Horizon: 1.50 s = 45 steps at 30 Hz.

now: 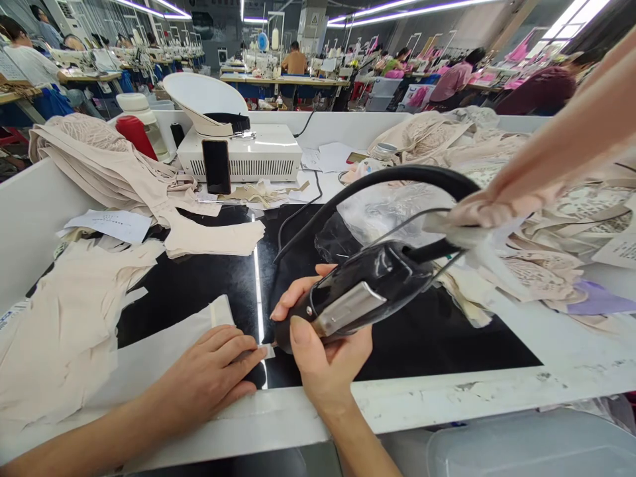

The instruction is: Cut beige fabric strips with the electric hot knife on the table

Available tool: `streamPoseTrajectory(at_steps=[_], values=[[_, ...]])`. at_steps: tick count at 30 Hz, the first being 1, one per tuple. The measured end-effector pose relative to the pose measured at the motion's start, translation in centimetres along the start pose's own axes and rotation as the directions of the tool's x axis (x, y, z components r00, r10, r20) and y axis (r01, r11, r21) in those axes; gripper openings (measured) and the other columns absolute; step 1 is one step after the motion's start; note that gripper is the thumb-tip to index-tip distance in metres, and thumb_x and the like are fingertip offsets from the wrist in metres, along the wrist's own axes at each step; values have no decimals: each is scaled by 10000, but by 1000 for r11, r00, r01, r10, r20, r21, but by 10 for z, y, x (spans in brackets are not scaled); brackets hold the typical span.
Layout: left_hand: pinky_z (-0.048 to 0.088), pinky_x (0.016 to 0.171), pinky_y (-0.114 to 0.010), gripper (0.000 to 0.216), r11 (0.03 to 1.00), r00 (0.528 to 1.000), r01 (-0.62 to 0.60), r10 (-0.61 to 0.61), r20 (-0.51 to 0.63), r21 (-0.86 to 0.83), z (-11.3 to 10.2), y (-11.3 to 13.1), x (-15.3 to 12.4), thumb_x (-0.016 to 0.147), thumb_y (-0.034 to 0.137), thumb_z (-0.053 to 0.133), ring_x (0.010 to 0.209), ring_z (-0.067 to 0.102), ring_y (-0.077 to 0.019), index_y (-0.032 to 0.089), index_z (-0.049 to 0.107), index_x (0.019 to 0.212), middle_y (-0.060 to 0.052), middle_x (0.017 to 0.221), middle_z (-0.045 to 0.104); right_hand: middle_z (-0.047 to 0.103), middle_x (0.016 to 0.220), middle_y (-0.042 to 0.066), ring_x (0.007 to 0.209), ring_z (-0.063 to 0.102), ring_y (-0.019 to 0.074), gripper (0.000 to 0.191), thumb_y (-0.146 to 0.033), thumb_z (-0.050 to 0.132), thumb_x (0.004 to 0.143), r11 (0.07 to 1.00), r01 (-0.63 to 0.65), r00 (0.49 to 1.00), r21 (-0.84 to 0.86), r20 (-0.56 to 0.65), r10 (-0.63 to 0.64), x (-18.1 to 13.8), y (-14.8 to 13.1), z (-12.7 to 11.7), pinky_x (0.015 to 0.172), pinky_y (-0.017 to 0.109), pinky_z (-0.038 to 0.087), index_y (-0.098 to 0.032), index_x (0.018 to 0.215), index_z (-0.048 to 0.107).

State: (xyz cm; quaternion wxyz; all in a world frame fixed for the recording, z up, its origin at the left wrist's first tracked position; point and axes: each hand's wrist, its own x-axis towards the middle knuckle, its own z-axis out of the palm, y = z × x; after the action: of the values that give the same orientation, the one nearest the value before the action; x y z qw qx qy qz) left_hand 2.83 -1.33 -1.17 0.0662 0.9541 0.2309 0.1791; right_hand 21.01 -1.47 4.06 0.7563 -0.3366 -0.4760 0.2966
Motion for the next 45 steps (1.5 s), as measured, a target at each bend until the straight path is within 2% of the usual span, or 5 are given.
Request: streamPoseTrajectory(at_steps=[6, 17, 27, 33, 45], values=[[548, 948, -412, 434, 1000, 1000, 2, -2, 2, -1, -1, 1, 0, 957, 355, 701, 1036, 618, -260, 128, 568, 1302, -86, 1145, 662, 657, 810, -33, 607, 624, 148, 301, -323, 732, 875, 999, -7, 1000, -36, -29, 6, 1, -1, 1, 560, 330, 545, -284, 1148, 610], [557, 942, -406, 356, 1000, 1000, 6, -6, -4, -12, -2, 0, 1, 1014, 351, 607, 1035, 621, -250, 135, 582, 1295, -98, 1141, 668, 638, 792, -32, 608, 612, 158, 340, -368, 756, 852, 999, -39, 999, -26, -30, 38, -6, -8, -2, 547, 324, 542, -296, 1148, 606], [580, 877, -352, 239, 987, 988, 98, -112, -108, -129, -7, -11, -1, 1059, 158, 452, 968, 645, -191, 159, 679, 1132, -76, 1058, 689, 649, 801, -23, 619, 613, 162, 349, -356, 764, 842, 999, -35, 999, -32, -31, 34, -7, -7, -4, 569, 343, 540, -286, 1148, 612], [566, 912, -353, 197, 972, 987, 121, -140, -85, -200, -11, -12, -4, 1041, 140, 501, 993, 640, -193, 177, 686, 1097, -61, 1059, 686, 651, 799, -27, 613, 619, 166, 353, -361, 772, 832, 998, -46, 998, -36, -38, 44, -7, -8, -3, 563, 347, 542, -292, 1141, 616], [549, 910, -332, 159, 981, 991, 77, -94, -95, -177, -10, -13, -6, 1030, 136, 536, 970, 638, -183, 157, 689, 993, -50, 1006, 695, 651, 795, -36, 611, 612, 159, 376, -380, 793, 816, 998, -52, 998, -36, -38, 50, -7, -10, -2, 567, 336, 544, -291, 1135, 616]])
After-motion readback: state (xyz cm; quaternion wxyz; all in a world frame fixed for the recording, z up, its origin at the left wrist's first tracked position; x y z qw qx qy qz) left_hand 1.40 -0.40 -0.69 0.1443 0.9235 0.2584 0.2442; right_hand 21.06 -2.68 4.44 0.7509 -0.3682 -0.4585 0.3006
